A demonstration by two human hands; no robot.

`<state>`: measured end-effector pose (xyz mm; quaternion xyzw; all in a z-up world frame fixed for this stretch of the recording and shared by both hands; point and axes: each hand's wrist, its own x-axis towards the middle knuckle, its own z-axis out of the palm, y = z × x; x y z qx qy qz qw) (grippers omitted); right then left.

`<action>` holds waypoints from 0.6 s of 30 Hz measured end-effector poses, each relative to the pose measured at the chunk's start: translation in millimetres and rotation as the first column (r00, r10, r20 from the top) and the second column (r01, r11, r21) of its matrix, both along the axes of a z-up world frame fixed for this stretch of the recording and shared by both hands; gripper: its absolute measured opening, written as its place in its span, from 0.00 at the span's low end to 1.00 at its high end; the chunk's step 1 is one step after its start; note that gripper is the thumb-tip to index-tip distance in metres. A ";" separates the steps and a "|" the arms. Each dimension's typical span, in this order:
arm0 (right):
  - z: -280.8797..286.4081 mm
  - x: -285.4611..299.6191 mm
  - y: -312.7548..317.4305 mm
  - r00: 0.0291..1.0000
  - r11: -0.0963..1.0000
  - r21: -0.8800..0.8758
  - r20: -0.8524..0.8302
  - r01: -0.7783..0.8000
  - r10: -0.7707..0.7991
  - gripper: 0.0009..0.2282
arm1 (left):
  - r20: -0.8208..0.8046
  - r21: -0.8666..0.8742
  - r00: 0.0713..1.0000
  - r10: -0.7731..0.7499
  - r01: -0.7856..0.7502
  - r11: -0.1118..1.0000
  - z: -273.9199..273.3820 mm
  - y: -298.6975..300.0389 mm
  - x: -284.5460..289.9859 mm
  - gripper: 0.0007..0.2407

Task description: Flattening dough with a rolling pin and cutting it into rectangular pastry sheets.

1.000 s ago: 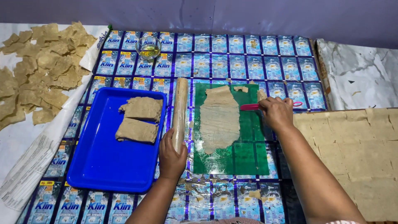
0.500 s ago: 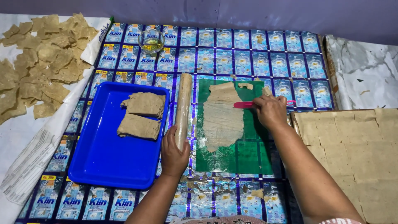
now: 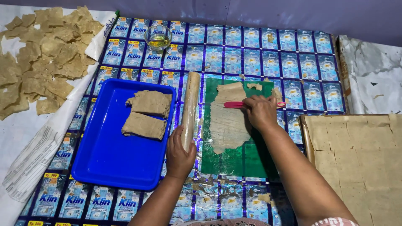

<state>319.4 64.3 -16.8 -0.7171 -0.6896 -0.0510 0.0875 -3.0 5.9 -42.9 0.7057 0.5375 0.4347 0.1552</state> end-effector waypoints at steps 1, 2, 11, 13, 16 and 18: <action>-1.0 -4.0 2.4 1.000 1.000 -0.002 0.000 -0.002 0.002 0.04 | 0.000 -0.002 1.000 0.002 -0.002 1.000 0.2 0.1 -0.2 0.23; -2.0 -7.9 4.8 1.000 1.000 -0.003 -0.008 -0.013 0.013 0.05 | 0.004 -0.008 1.000 0.000 0.000 1.000 0.4 0.2 -0.3 0.23; -6.8 -31.8 13.6 0.994 0.999 0.022 -0.097 -0.048 0.050 0.07 | 0.022 0.024 1.000 -0.003 0.002 1.000 -3.1 2.0 -1.3 0.22; -5.4 -16.2 -0.8 0.995 0.999 0.030 -0.095 -0.026 0.029 0.08 | 0.029 0.026 1.000 -0.008 0.007 1.000 -2.2 1.1 -2.2 0.22; 3.3 14.4 -37.1 0.995 0.996 0.053 -0.071 0.068 -0.064 0.07 | 0.038 0.016 0.999 -0.019 0.018 1.000 0.1 1.1 -1.8 0.22; 7.7 31.0 -68.0 0.993 0.993 0.028 0.009 0.117 -0.117 0.06 | 0.038 0.009 0.999 -0.018 0.017 1.000 0.5 0.0 -2.4 0.23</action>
